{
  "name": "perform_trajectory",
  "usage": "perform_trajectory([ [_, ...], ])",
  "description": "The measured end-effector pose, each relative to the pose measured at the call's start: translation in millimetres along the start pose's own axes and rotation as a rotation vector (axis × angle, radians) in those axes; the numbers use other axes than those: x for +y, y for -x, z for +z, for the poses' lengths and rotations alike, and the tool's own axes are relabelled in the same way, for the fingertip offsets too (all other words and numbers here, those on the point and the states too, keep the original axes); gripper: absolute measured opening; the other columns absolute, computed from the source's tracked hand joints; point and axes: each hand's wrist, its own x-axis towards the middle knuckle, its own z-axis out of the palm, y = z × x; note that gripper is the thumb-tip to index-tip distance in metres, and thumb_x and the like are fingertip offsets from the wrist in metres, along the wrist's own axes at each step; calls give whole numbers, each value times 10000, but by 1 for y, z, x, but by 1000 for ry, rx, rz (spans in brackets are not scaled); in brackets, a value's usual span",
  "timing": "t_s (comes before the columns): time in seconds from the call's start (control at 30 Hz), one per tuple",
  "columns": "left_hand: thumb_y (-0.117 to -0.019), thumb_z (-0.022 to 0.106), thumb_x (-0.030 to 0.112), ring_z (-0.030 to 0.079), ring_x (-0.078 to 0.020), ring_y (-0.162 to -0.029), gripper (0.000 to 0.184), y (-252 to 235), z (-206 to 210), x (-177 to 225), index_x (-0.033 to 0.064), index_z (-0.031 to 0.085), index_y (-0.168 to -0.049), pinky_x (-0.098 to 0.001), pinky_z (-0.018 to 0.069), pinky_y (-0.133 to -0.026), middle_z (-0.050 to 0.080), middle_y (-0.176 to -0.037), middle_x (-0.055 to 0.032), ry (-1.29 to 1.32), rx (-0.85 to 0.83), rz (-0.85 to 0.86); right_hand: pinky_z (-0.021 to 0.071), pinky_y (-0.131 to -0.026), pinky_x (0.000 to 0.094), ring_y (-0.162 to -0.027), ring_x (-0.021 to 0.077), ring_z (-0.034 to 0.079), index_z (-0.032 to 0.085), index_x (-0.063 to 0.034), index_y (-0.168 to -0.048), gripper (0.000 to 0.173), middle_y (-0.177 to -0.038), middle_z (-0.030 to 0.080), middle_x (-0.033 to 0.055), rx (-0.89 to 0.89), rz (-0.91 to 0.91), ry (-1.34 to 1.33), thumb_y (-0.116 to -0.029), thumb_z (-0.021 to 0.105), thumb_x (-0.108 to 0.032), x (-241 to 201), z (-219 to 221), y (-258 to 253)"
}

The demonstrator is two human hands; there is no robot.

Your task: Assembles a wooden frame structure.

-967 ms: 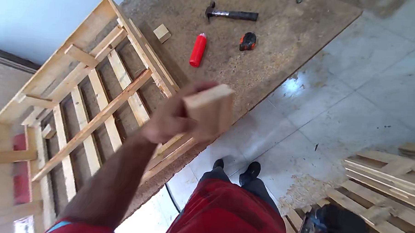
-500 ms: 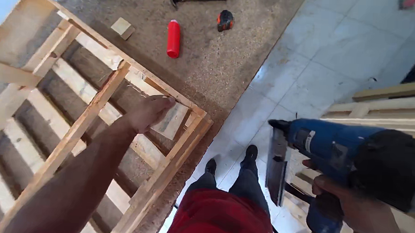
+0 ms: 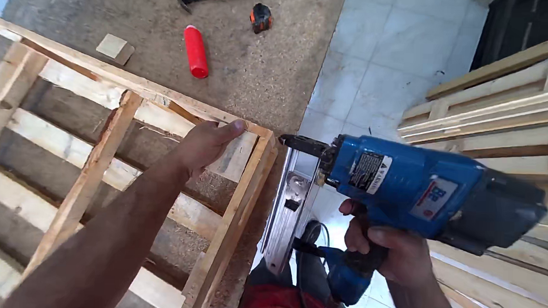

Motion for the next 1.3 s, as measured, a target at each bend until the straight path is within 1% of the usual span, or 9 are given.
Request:
perform_trajectory([
  [0.23, -1005, 551, 568, 742, -197, -808, 539, -4, 0, 0, 59, 692, -1112, -416, 634, -742, 752, -925, -99, -153, -5, 21, 614, -664, 370, -639, 192, 685, 688, -31, -1200, 314, -826, 707, 136, -30, -7, -163, -904, 691, -135, 39, -7, 10],
  [0.33, -1059, 464, 521, 746, -195, -793, 498, 11, -9, -17, 82, 663, -1188, -398, 651, -694, 751, -942, -97, 178, -5, 77, 608, -652, 354, -645, 185, 675, 694, -43, -1180, 290, -961, 716, 169, -10, -17, -108, -898, 694, -109, 39, -3, 13],
  [0.5, -1091, 467, 361, 666, -243, -1156, 351, 46, 6, -58, 128, 528, -1346, -489, 566, -996, 667, -1236, -98, 992, 366, 248, 605, -655, 330, -648, 167, 675, 711, -69, -1163, 274, -962, 726, 150, 1, 1, -60, -896, 709, -128, 37, -5, 26],
  [0.57, -1092, 464, 345, 662, -247, -1159, 336, 50, 24, -64, 122, 535, -1334, -497, 559, -1001, 669, -1230, -103, 1064, 396, 245, 608, -659, 335, -649, 171, 678, 714, -81, -1167, 280, -962, 725, 151, -4, 8, -50, -891, 710, -128, 37, -5, 24],
  [0.77, -1043, 587, 292, 705, -241, -1046, 331, 56, 12, -78, 81, 583, -1298, -438, 602, -911, 700, -1177, -140, 767, 175, 25, 610, -666, 347, -647, 175, 677, 711, -87, -1170, 275, -929, 724, 146, -9, 10, -14, -897, 703, -122, 41, -6, 28],
  [0.83, -966, 641, 190, 714, -193, -898, 287, 53, -23, -73, 89, 596, -1231, -366, 616, -775, 716, -1074, -118, 467, 24, -17, 608, -678, 336, -663, 164, 677, 714, -94, -1163, 262, -974, 725, 143, -22, 15, -10, -903, 703, -128, 42, -7, 32],
  [0.93, -818, 728, 170, 725, -159, -916, 516, 41, -51, -46, 135, 580, -1312, -326, 621, -772, 737, -1092, -77, 117, -199, -112, 605, -670, 335, -660, 162, 676, 718, -89, -1143, 247, -993, 723, 147, -11, 18, -11, -898, 707, -121, 44, -8, 36],
  [1.07, -987, 619, 436, 742, -164, -898, 393, 21, -38, -29, 125, 640, -1227, -362, 637, -781, 754, -1024, -72, 132, -224, -59, 610, -670, 340, -645, 165, 679, 719, -83, -1136, 241, -892, 722, 133, 13, 6, -13, -898, 710, -118, 47, -5, 36],
  [1.3, -1059, 553, 313, 743, -166, -802, 296, 15, -18, -20, 42, 657, -1118, -353, 644, -728, 750, -922, -92, 170, -25, 32, 611, -676, 348, -642, 171, 684, 724, -94, -1125, 233, -807, 710, 118, 35, -7, -10, -894, 714, -117, 47, -7, 39],
])
